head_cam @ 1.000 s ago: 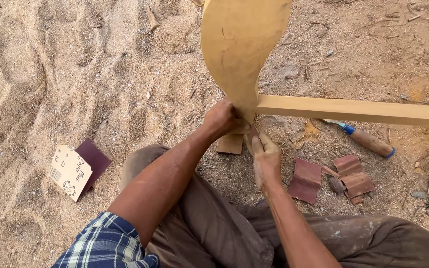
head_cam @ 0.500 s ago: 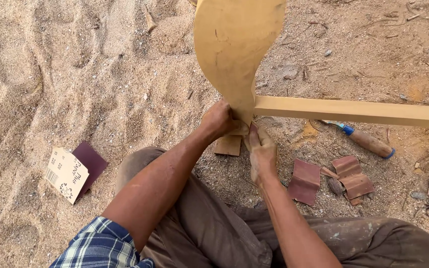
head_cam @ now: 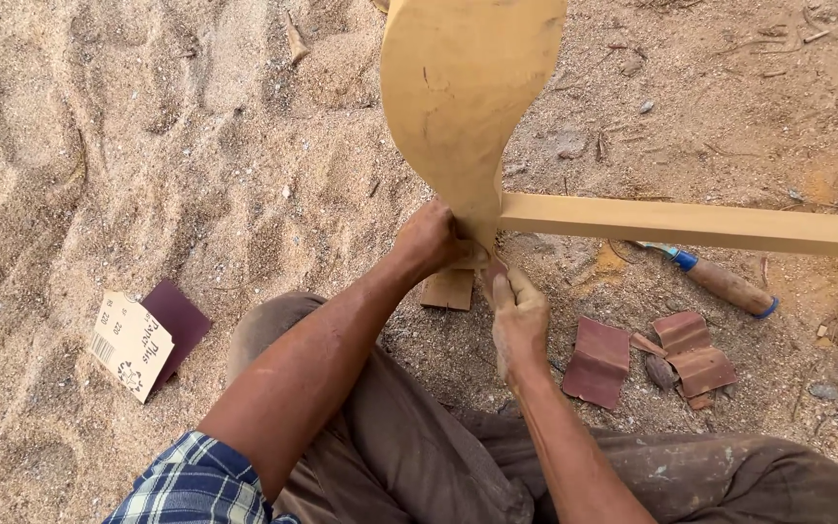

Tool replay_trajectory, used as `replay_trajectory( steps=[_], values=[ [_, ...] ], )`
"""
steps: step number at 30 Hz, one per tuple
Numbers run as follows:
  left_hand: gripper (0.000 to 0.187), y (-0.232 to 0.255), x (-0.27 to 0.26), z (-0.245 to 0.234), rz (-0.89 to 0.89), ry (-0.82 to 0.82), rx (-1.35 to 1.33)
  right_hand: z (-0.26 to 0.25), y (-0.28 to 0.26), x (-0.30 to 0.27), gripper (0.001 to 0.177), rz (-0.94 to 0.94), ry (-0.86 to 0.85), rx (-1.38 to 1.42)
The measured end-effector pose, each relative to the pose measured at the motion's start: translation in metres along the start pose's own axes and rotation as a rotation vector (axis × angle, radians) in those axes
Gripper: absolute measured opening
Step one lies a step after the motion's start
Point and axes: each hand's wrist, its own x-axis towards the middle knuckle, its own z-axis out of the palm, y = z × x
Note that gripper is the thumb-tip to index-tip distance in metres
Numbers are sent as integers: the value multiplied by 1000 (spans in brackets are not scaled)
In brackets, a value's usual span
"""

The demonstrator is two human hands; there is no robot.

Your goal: The person is sanding the leg and frame of a wooden table using sandpaper and a chisel.

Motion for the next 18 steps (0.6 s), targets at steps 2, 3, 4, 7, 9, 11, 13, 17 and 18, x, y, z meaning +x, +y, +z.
replay_trajectory(
  steps=[2, 3, 4, 7, 9, 11, 13, 17, 18],
  values=[
    [59, -1, 0, 4, -13, -1, 3, -1, 15, 28, 40, -55, -50, 64],
    [58, -1, 0, 6, -25, -1, 6, -1, 23, 41, 40, -111, -101, 130],
    [58, -1, -3, 4, -28, -3, 10, -1, 20, 28, 40, -107, -102, 133],
    [53, 0, 2, 1, -26, -13, 42, 0, 6, 9, 44, -39, -31, 161],
    [48, -6, 4, 5, -2, -32, 52, 1, 2, 7, 42, -5, 17, 149],
    [45, -1, 4, 3, -5, -39, 62, 4, -11, 20, 41, 5, -24, 154],
    [43, -2, -1, 5, -21, -50, 72, 3, -11, 12, 40, 27, -68, 160],
    [43, -8, 7, 5, -11, -48, 59, 1, -10, 1, 35, -41, -42, 98],
    [44, -10, 7, 7, 9, -40, 49, 0, -8, 2, 35, -18, -16, 121]
  ],
)
